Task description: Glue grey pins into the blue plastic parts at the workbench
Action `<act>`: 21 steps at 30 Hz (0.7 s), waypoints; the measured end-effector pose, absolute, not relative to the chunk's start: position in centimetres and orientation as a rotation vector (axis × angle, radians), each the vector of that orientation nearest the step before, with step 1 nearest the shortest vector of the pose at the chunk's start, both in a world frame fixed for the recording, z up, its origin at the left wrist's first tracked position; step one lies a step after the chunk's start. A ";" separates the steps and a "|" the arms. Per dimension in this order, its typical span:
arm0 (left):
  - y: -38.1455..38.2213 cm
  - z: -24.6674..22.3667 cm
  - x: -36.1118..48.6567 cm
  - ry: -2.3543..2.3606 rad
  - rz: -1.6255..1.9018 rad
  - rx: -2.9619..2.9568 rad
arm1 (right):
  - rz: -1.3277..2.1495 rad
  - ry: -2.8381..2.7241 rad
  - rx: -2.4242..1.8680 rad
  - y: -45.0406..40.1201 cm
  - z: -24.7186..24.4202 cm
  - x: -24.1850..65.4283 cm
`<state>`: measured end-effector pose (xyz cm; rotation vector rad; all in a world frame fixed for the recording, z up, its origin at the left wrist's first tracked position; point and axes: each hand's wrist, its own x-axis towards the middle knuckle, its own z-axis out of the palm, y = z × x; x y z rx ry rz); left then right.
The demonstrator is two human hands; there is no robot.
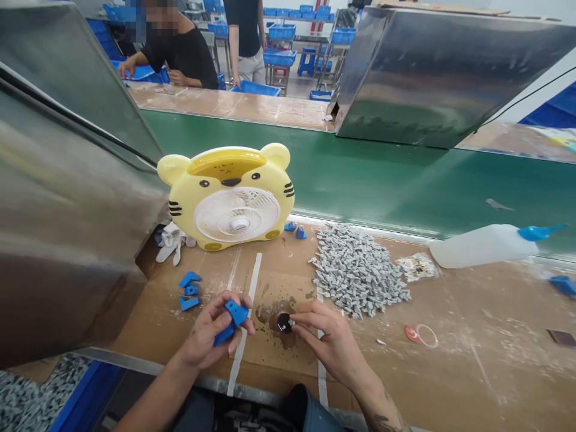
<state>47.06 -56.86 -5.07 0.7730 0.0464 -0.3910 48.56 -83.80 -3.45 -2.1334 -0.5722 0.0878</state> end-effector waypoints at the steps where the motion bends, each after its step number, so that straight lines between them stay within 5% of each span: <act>1: -57.1 -5.3 46.9 0.014 -0.406 0.857 | 0.083 -0.576 -2.142 -83.8 -3.5 48.5; 8: -57.8 -4.6 47.5 -0.271 -0.169 1.660 | 0.045 -0.572 -2.110 -83.8 -2.9 48.3; 21: -59.3 -3.4 47.7 -0.395 -0.134 1.649 | 0.006 -0.499 -1.869 -80.5 -0.1 48.2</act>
